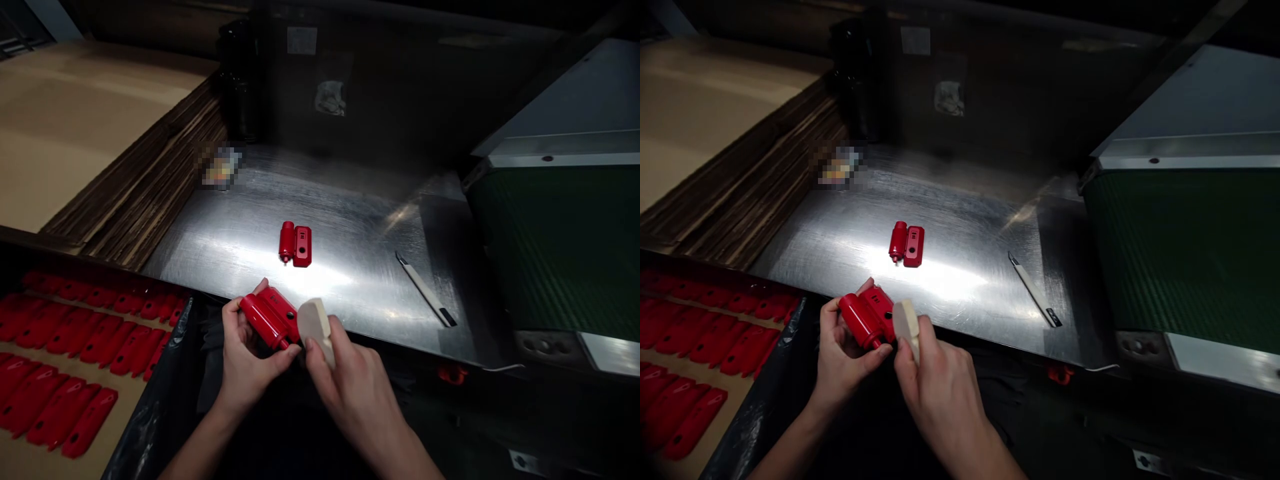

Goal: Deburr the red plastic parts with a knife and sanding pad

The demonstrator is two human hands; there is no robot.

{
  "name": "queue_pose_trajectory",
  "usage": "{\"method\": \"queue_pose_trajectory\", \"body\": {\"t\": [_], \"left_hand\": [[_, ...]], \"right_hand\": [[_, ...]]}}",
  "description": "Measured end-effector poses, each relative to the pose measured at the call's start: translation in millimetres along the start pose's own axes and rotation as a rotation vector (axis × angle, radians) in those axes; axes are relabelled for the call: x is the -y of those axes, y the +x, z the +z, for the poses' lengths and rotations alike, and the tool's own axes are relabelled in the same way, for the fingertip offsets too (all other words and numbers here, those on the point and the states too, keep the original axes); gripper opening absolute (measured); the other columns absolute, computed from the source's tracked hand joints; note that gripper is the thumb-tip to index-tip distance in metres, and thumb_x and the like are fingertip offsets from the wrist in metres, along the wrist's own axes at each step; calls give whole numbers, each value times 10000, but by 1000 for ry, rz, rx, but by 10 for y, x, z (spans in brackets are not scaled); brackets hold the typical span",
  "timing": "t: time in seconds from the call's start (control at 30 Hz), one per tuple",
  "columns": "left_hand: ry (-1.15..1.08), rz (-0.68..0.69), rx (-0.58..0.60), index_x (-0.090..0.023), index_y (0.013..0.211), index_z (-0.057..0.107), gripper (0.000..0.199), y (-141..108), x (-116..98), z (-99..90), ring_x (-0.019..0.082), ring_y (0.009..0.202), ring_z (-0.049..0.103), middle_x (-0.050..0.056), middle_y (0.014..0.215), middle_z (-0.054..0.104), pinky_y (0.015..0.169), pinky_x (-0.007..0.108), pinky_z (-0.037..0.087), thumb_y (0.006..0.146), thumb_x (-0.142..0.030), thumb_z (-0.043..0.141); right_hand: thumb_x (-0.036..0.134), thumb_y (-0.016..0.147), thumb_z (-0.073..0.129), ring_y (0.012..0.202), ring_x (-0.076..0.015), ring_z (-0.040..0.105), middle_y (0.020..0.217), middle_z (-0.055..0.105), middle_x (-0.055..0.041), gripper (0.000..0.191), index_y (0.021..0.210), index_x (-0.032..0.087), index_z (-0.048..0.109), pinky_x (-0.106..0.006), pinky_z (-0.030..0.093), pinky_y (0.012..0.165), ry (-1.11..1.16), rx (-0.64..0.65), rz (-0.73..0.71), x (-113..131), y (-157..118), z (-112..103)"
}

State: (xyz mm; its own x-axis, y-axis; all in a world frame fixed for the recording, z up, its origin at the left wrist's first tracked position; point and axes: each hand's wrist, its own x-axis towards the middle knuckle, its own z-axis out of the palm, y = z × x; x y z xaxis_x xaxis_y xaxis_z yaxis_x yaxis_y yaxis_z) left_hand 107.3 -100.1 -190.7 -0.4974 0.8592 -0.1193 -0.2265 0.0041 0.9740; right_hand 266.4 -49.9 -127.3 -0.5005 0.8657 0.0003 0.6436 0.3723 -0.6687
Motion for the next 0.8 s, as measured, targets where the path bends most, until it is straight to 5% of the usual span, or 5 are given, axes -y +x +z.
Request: {"method": "queue_pose_trajectory", "body": {"t": [0.8], "left_hand": [[-41, -20, 32, -265, 1279, 444, 858, 45, -37, -23, 337, 1281, 675, 201, 1606, 521, 986, 405, 603, 640, -335, 1012]], "right_hand": [[274, 1050, 414, 444, -235, 682, 586, 671, 22, 219, 1070, 178, 611, -329, 334, 454, -37, 27, -39, 38, 30, -16]]}}
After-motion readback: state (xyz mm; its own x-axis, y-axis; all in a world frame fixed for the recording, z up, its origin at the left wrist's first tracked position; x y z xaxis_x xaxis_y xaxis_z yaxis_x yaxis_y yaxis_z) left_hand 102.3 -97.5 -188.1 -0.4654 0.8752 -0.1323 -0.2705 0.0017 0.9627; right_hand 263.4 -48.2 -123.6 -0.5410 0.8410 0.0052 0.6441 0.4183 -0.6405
